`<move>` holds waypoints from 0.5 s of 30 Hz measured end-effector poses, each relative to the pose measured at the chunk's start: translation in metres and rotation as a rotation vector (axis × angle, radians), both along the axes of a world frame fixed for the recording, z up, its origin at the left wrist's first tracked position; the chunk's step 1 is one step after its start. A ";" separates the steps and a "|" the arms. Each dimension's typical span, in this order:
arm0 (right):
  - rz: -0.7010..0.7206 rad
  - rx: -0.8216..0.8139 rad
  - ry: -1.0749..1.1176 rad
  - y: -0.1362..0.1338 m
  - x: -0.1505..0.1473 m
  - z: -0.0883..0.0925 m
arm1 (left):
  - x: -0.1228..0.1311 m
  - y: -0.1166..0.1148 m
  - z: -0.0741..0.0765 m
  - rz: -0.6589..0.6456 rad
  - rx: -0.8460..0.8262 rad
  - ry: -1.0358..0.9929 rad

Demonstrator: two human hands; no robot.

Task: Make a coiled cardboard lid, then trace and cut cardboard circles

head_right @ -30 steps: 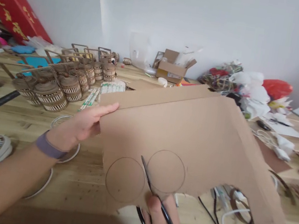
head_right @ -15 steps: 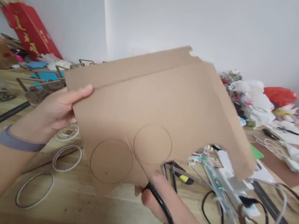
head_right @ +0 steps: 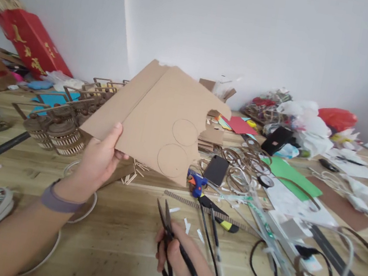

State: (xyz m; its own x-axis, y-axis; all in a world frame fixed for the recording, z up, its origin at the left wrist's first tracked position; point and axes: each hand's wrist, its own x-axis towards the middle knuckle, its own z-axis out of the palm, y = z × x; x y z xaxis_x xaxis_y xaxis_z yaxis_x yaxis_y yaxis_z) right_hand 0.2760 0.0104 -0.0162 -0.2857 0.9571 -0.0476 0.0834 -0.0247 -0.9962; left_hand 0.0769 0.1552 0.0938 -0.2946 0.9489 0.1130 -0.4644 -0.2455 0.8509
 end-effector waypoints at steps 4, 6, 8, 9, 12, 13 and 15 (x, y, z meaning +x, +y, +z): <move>-0.026 -0.028 0.016 0.005 -0.019 0.002 | 0.012 -0.007 -0.022 0.013 -0.091 0.000; -0.076 -0.053 0.061 0.012 -0.031 0.005 | 0.016 -0.014 -0.032 0.019 -0.133 0.032; -0.139 -0.103 0.123 0.019 -0.043 0.009 | 0.020 -0.021 -0.042 0.020 -0.154 0.071; -0.169 -0.136 0.154 0.022 -0.047 0.011 | 0.021 -0.024 -0.046 0.025 -0.158 0.089; -0.230 -0.214 0.242 0.028 -0.056 0.013 | 0.023 -0.033 -0.057 0.043 -0.157 0.150; -0.239 -0.228 0.266 0.030 -0.057 0.013 | 0.023 -0.035 -0.061 0.049 -0.154 0.176; -0.253 -0.241 0.301 0.032 -0.059 0.012 | 0.021 -0.038 -0.068 0.071 -0.148 0.230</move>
